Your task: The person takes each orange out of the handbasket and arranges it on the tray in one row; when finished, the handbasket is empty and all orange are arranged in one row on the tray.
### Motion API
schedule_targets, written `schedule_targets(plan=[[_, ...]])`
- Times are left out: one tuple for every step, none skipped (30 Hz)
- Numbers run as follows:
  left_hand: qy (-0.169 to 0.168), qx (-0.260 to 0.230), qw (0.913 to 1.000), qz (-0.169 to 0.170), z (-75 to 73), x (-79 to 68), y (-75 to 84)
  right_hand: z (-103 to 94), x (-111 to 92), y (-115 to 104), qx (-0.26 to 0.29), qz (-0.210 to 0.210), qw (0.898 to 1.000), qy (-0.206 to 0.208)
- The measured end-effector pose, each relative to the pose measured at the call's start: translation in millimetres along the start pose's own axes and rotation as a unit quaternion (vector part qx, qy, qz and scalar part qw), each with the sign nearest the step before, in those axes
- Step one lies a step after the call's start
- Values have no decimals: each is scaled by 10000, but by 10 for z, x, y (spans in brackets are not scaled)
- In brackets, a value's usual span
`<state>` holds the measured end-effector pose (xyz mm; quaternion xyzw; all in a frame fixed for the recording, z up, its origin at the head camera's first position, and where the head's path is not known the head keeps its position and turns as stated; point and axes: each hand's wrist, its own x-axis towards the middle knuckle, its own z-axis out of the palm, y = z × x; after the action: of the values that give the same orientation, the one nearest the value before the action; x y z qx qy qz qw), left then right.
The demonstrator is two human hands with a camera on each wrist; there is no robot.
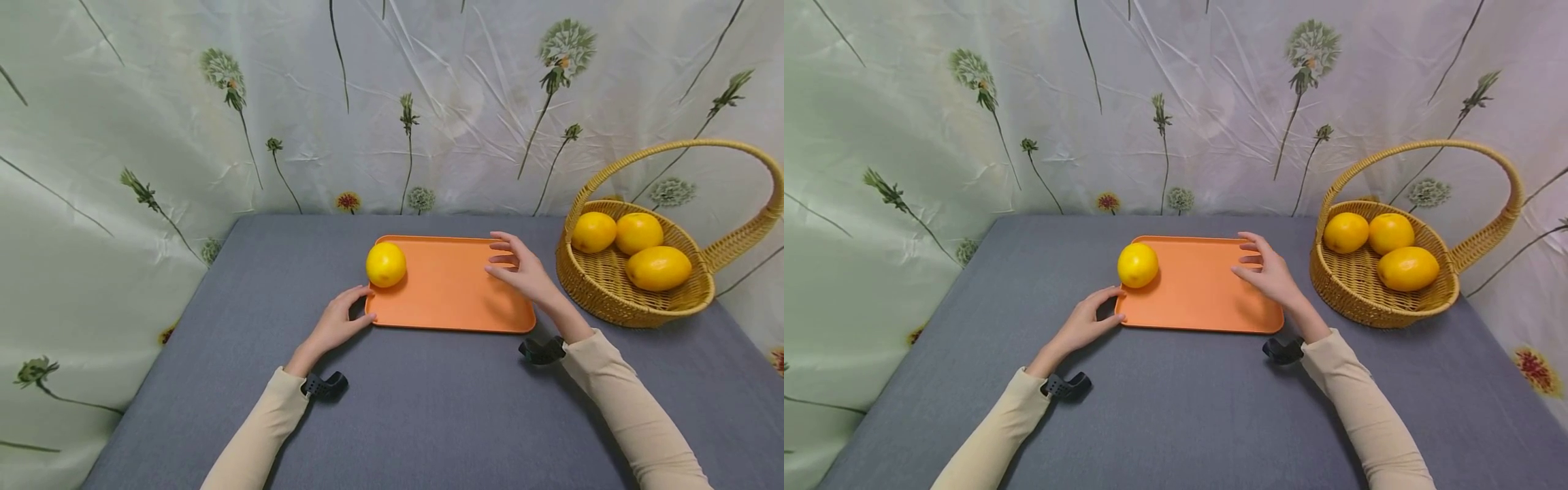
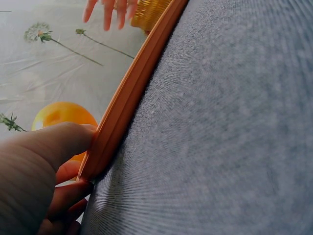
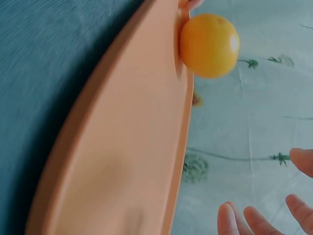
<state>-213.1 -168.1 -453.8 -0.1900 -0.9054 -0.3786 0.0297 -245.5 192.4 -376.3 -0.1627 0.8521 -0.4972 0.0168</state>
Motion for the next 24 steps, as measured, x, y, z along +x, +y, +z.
schedule_targets(plan=[[-3,2,10000,-2,-1,0,1,-36,-24,-1,-31,-15,10000,45],[-10,9,10000,-5,-3,0,2,-70,-48,-1,-59,-17,9999,89],[-17,7,10000,-7,-5,0,4,-104,-72,-2,-89,-17,9999,126],[-25,7,10000,-17,-7,0,6,-136,-90,2,-119,-17,9998,160],[-32,8,10000,-28,-8,-1,7,-166,-107,6,-148,-37,9997,200],[-34,8,10000,-29,-9,0,6,-194,-123,8,-175,-49,9995,239],[-39,4,10000,-39,-9,0,7,-220,-136,13,-189,-73,9994,286],[-46,-5,10000,-49,-10,-1,9,-247,-154,12,-181,-101,9993,320],[-52,-16,10000,-57,-9,-1,9,-275,-168,14,-178,-147,9991,359],[-58,-13,10000,-69,-12,-2,9,-303,-180,15,-176,-197,9988,405],[-63,-10,10000,-74,-14,-3,11,-332,-195,15,-169,-246,9985,452],[-70,-9,9999,-74,-16,-3,13,-363,-211,16,-179,-290,9982,490],[-78,0,9999,-78,-18,-4,14,-396,-229,20,-172,-333,9979,524],[-83,4,9999,-81,-19,-5,16,-430,-248,24,-196,-374,9975,570],[-87,12,9999,-80,-21,-6,17,-466,-265,31,-234,-405,9970,614],[-89,17,9999,-82,-20,-7,17,-504,-286,39,-261,-414,9968,639],[-88,15,9999,-80,-18,-7,18,-544,-306,47,-272,-419,9966,657],[-83,18,9999,-74,-17,-6,17,-585,-327,58,-307,-410,9964,678],[-76,27,9999,-78,-15,-5,15,-626,-347,67,-333,-377,9964,688],[-66,21,9999,-78,-14,-5,14,-668,-367,76,-388,-337,9962,699],[-57,22,10000,-75,-13,-4,12,-712,-386,83,-433,-256,9962,707],[-48,25,10000,-74,-12,-3,12,-756,-408,91,-472,-201,9962,701],[-45,31,10000,-71,-12,-2,11,-798,-430,97,-513,-126,9960,717],[-45,37,10000,-67,-12,-1,10,-840,-451,107,-570,-94,9957,720]])
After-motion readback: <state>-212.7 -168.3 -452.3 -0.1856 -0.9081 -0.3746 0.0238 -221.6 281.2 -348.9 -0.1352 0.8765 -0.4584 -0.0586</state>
